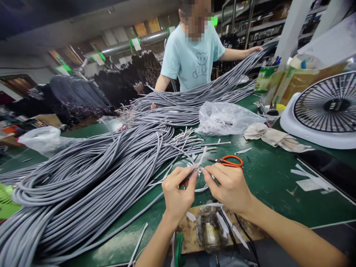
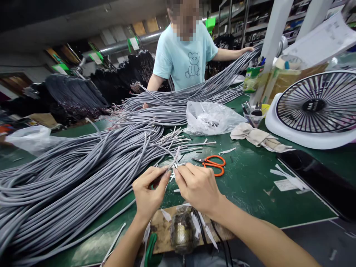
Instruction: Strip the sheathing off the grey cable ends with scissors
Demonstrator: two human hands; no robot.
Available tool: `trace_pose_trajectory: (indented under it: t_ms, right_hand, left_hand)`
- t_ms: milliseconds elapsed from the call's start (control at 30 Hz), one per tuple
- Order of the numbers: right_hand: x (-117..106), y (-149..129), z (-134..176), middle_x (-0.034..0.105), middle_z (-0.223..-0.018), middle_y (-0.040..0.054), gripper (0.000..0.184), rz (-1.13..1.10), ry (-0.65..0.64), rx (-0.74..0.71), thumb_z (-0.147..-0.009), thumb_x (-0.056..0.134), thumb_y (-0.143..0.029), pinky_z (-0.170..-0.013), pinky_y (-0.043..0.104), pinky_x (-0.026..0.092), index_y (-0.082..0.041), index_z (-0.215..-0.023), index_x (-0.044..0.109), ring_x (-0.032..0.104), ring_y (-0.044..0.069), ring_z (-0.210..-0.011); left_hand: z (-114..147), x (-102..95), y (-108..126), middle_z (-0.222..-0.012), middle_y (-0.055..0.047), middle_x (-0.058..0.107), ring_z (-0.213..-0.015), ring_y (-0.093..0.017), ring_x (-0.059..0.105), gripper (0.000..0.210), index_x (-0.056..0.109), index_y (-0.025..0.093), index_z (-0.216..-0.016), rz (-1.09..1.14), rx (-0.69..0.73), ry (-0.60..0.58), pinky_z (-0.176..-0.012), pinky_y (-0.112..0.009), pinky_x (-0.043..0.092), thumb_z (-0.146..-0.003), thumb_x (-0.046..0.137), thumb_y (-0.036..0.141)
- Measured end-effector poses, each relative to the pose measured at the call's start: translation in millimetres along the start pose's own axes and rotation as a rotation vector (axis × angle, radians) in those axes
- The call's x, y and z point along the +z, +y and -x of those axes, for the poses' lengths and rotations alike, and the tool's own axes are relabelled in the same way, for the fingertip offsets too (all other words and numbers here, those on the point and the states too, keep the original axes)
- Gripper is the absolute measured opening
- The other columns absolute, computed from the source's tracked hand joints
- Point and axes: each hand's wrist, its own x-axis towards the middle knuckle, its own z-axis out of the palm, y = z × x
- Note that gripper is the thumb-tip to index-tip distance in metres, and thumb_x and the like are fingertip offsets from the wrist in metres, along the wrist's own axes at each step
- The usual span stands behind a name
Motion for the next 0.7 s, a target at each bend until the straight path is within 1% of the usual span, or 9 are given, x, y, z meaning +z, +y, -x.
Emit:
trace_pose_trajectory:
  t_ms: [133, 300, 400, 467, 533, 600, 633, 700]
  right_hand:
    - [-3, 0, 0, 0.059, -0.060, 0.0008, 0.021, 0.044, -0.020, -0.006, -0.085, 0.048, -0.020, -0.055, 0.024, 0.034, -0.015, -0.071, 0.062, 0.054, 0.011, -0.053]
    - [-6, -1, 0, 0.059, -0.059, 0.0009, 0.022, 0.063, -0.008, -0.017, -0.085, 0.048, -0.021, -0.053, 0.024, 0.033, -0.015, -0.071, 0.063, 0.053, 0.011, -0.051]
    - [-5, 0, -1, 0.059, -0.058, 0.0010, 0.023, 0.064, -0.014, -0.015, -0.085, 0.048, -0.020, -0.053, 0.024, 0.032, -0.015, -0.070, 0.063, 0.053, 0.011, -0.051]
    - [-2, 0, -1, 0.058, -0.058, 0.0013, 0.023, 0.060, -0.021, 0.000, -0.085, 0.047, -0.020, -0.052, 0.025, 0.032, -0.014, -0.068, 0.062, 0.053, 0.011, -0.051]
    - [0, 0, -1, 0.058, -0.057, 0.0016, 0.024, 0.023, -0.022, 0.048, -0.085, 0.047, -0.019, -0.052, 0.024, 0.033, -0.014, -0.067, 0.062, 0.052, 0.011, -0.051]
    - [-2, -2, -1, 0.057, -0.056, 0.0014, 0.023, -0.051, 0.006, 0.093, -0.084, 0.047, -0.017, -0.052, 0.023, 0.034, -0.013, -0.067, 0.061, 0.050, 0.010, -0.049]
    - [-4, -4, -2, 0.057, -0.055, 0.0009, 0.021, -0.093, 0.037, 0.084, -0.084, 0.048, -0.016, -0.051, 0.023, 0.034, -0.013, -0.068, 0.061, 0.048, 0.009, -0.048]
    - [-10, -6, -4, 0.056, -0.055, 0.0001, 0.016, -0.157, 0.144, -0.002, -0.082, 0.050, -0.013, -0.051, 0.021, 0.035, -0.013, -0.070, 0.060, 0.047, 0.008, -0.047]
  left_hand:
    - [1, 0.8, 0, -0.067, 0.001, 0.058, -0.052, -0.007, 0.044, 0.019, 0.067, 0.017, -0.090, -0.050, 0.049, 0.029, -0.051, -0.020, 0.039, -0.074, 0.059, 0.010]
    - [1, 1.5, 0, -0.066, 0.001, 0.058, -0.052, -0.007, 0.044, 0.017, 0.067, 0.018, -0.089, -0.076, 0.049, 0.038, -0.051, -0.020, 0.039, -0.075, 0.059, 0.012]
    - [1, 2.2, 0, -0.066, 0.001, 0.058, -0.051, -0.007, 0.043, 0.017, 0.067, 0.017, -0.089, -0.081, 0.067, 0.042, -0.050, -0.019, 0.039, -0.075, 0.059, 0.012]
    - [2, 2.9, 0, -0.065, 0.001, 0.058, -0.051, -0.007, 0.044, 0.017, 0.067, 0.016, -0.089, -0.093, 0.100, 0.032, -0.050, -0.019, 0.039, -0.074, 0.059, 0.011]
    - [4, 4.3, 0, -0.064, 0.000, 0.058, -0.050, -0.007, 0.044, 0.017, 0.067, 0.015, -0.089, -0.102, 0.128, 0.011, -0.050, -0.019, 0.039, -0.074, 0.059, 0.011]
    - [5, 6.4, 0, -0.065, 0.000, 0.058, -0.050, -0.007, 0.046, 0.018, 0.067, 0.015, -0.089, -0.104, 0.132, -0.009, -0.049, -0.019, 0.038, -0.075, 0.058, 0.013]
    - [6, 7.8, 0, -0.065, -0.001, 0.058, -0.050, -0.008, 0.046, 0.017, 0.067, 0.015, -0.089, -0.111, 0.119, -0.019, -0.049, -0.020, 0.038, -0.075, 0.057, 0.013]
    - [6, 11.1, -2, -0.061, -0.001, 0.056, -0.050, -0.009, 0.047, 0.016, 0.069, 0.016, -0.085, -0.146, 0.071, -0.065, -0.048, -0.021, 0.037, -0.076, 0.055, 0.015]
